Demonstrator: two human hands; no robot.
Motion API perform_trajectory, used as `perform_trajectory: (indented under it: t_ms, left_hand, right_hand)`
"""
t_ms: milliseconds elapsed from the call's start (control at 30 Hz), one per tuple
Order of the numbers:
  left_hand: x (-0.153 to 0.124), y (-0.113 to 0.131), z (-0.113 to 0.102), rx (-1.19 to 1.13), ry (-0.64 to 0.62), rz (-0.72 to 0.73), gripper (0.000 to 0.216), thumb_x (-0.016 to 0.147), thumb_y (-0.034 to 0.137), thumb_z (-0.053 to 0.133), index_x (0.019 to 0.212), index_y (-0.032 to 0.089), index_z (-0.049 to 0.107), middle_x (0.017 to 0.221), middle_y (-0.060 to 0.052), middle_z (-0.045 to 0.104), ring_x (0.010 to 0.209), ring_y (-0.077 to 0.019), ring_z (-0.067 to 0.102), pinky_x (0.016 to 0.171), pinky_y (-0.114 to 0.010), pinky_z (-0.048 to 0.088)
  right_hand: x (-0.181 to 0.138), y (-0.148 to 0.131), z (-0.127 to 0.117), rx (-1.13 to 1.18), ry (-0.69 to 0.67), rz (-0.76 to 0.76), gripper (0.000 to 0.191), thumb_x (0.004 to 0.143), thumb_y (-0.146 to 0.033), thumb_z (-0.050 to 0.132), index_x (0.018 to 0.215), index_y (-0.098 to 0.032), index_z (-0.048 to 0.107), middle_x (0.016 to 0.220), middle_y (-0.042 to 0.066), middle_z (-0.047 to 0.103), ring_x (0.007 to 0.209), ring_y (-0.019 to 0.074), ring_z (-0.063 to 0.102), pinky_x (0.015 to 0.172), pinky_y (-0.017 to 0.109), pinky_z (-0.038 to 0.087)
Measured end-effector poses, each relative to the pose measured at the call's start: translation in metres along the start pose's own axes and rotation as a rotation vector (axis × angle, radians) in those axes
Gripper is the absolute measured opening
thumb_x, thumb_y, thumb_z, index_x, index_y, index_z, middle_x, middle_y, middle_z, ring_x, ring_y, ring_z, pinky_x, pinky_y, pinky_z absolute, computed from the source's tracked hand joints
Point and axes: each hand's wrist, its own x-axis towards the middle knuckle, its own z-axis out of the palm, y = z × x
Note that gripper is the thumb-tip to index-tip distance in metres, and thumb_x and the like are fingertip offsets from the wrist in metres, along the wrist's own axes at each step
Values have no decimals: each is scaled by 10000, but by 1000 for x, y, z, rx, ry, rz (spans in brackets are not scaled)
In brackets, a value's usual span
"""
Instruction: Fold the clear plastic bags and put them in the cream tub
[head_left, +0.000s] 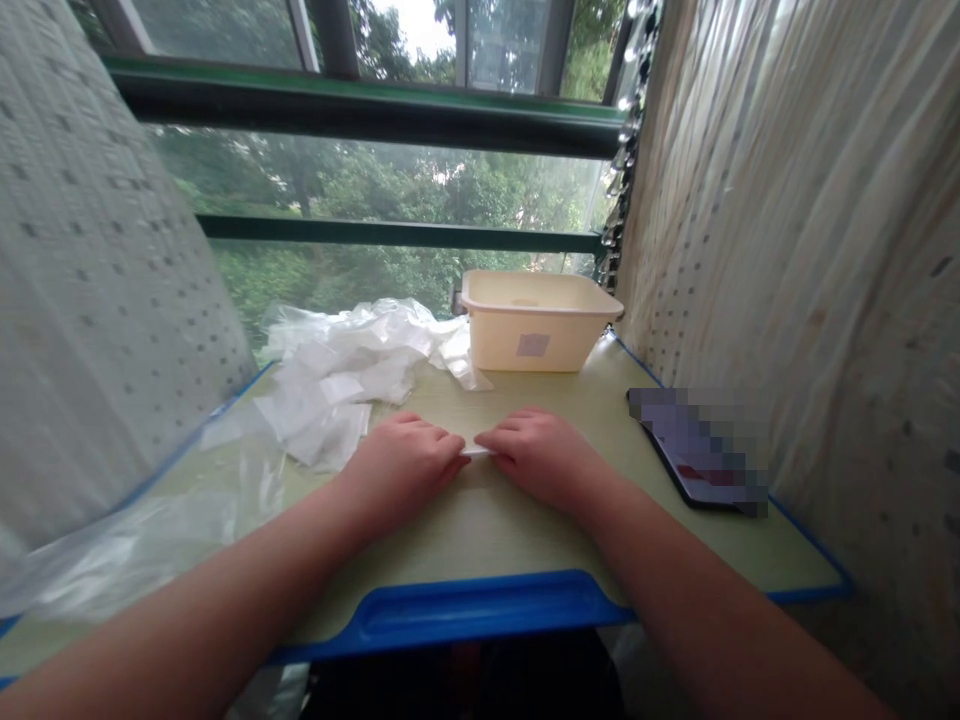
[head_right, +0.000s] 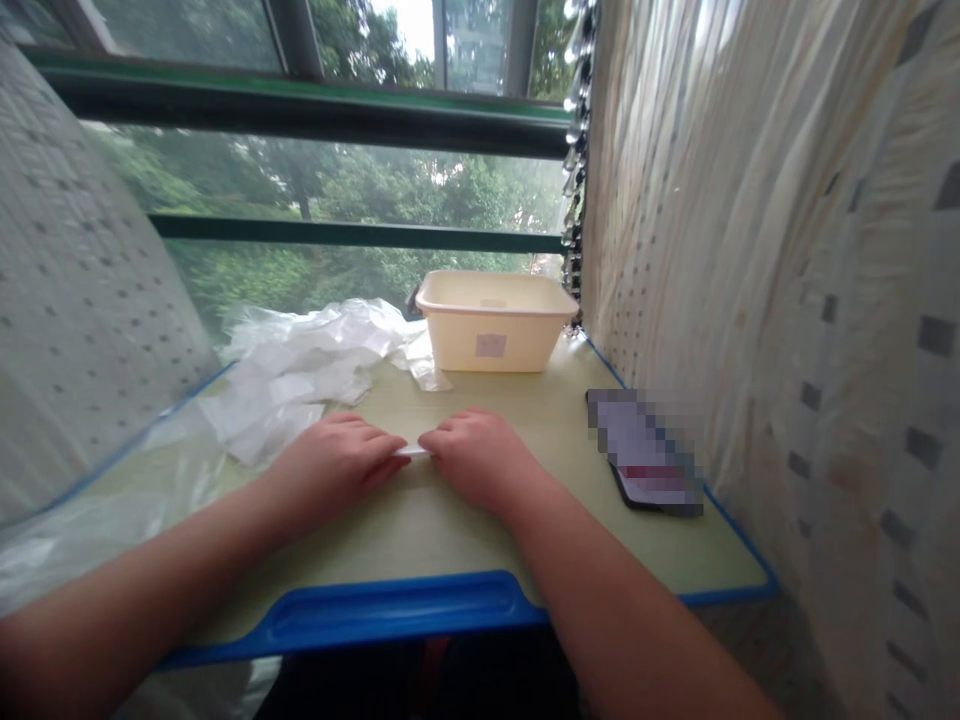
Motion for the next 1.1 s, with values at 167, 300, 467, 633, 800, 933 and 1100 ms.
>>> perform_trajectory:
  t_ms: [167, 300, 467, 633, 800, 933, 1100]
  left_hand:
    - [1, -12, -8, -434, -59, -222, 234, 825, 340, 471, 801, 186, 645, 684, -23, 650, 622, -144, 568, 582, -253, 385]
    - [4, -25, -16, -1051, -121, -391, 188, 785, 324, 543, 855, 163, 609, 699, -9, 650, 639, -125, 586, 585, -221, 426]
    - [5, -29, -23, -1369, -126, -437, 213, 749, 284, 612, 903, 138, 597, 682, -20, 654, 610, -110, 583, 574, -209, 438]
    - [6, -23, -21, -1378, -70, -482, 219, 755, 305, 609, 881, 127, 607, 716, -37, 661, 605, -113, 599, 545, -207, 442]
    - [6, -22, -16, -1385, -99, -473, 275, 740, 294, 626, 967, 139, 606, 763, -42, 665, 662, -128, 623, 567, -208, 455]
    - [4, -24, -15, -1437, -162, -519, 311, 733, 347, 630, 966, 142, 607, 840, -66, 670, 741, -166, 647, 600, -227, 482]
    - [5, -25, -13, -1396, -199, -594, 298, 722, 360, 634, 906, 126, 613, 762, -71, 669, 738, -202, 660, 564, -240, 496]
  right_hand:
    - [-3, 6, -11, 422, -2, 171, 226, 802, -312, 532, 935, -220, 691, 760, 16, 678, 687, 143, 569, 626, 242, 381]
    - [-5, 11, -25, 830, -57, 277, 243, 762, -349, 569, 863, -170, 698, 694, 15, 654, 630, 127, 556, 577, 228, 399]
    - [-6, 13, -33, 1096, 13, 312, 186, 749, -300, 585, 787, -142, 676, 687, 20, 632, 641, 114, 549, 633, 241, 416]
    - [-4, 13, -26, 1180, 6, 350, 230, 733, -347, 608, 786, -128, 655, 729, 43, 637, 634, 111, 537, 605, 242, 409]
    - [-1, 13, -16, 1188, -42, 358, 247, 747, -344, 580, 827, -121, 649, 715, 45, 624, 592, 101, 503, 569, 239, 388]
    - [1, 16, -13, 1168, -44, 395, 192, 722, -279, 591, 838, -139, 653, 690, 18, 608, 599, 98, 495, 575, 231, 381]
    - [2, 16, -12, 1226, -45, 454, 246, 663, -211, 643, 902, -153, 644, 715, 5, 609, 623, 95, 514, 592, 224, 404]
